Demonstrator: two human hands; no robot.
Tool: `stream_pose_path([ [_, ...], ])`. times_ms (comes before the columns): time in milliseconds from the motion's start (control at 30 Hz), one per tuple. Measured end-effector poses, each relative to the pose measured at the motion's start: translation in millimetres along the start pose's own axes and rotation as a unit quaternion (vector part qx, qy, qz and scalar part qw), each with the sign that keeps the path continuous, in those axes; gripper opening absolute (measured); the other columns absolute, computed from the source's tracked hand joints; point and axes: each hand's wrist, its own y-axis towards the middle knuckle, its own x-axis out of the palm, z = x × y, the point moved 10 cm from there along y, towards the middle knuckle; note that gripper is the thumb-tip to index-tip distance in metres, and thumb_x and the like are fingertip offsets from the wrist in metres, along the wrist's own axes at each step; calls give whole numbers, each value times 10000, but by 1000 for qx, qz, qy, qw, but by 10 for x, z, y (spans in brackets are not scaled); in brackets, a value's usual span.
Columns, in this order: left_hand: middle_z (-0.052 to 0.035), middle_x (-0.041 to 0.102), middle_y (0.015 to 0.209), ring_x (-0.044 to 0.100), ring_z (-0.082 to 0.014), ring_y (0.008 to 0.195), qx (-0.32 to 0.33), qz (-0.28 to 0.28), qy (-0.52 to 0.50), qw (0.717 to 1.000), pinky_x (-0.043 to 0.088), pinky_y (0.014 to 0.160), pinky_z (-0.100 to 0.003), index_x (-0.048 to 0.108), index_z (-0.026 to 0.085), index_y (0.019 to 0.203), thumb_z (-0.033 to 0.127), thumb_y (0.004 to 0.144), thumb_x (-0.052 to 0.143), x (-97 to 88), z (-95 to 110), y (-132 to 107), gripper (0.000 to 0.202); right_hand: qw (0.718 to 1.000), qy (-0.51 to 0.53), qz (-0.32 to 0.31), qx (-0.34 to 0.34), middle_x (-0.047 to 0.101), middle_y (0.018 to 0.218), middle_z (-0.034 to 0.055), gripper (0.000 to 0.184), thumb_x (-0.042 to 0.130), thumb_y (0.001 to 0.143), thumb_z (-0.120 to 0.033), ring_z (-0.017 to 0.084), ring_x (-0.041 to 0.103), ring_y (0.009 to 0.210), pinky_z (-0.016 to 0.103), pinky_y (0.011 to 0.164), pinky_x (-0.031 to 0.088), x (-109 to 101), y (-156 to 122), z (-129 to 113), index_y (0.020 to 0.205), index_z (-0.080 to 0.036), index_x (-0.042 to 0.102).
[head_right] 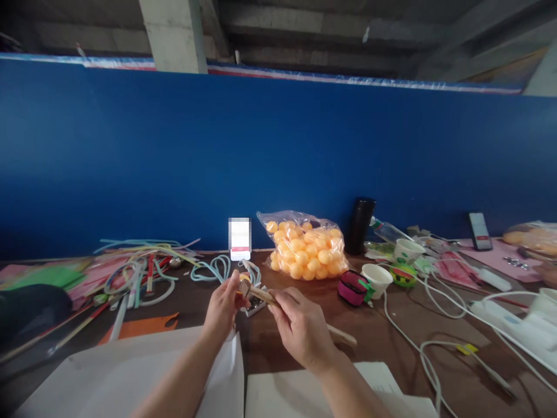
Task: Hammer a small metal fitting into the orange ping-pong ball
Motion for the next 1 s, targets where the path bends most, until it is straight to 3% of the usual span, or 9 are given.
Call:
stream_pose_path([
  [267, -61, 640, 769, 594, -120, 620, -3, -5, -28, 1000, 536, 593, -247, 702, 116, 1039, 537, 681, 708, 2, -48, 22, 553, 1000, -1, 15, -9, 642, 1012, 72, 289, 452, 942, -203, 191, 633, 918, 294, 823, 507, -57, 4, -22, 1202, -232, 575],
  [700, -103, 669, 925, 625, -134, 722, 2, -32, -130, 991, 534, 629, -242, 688, 105, 1020, 470, 719, 716, 79, 40, 10, 474, 997, 41, 68, -19, 652, 998, 88, 270, 487, 925, -190, 198, 638, 916, 315, 837, 526, -163, -12, -20, 1164, -212, 610],
  [1000, -30, 646, 802, 587, -89, 615, 2, -34, -135, 990, 517, 592, -224, 655, 164, 1126, 424, 708, 738, 80, 79, -27, 498, 998, 24, 46, -46, 653, 1012, 78, 304, 501, 913, -173, 197, 641, 904, 320, 806, 541, -89, -13, -68, 1200, -223, 587],
])
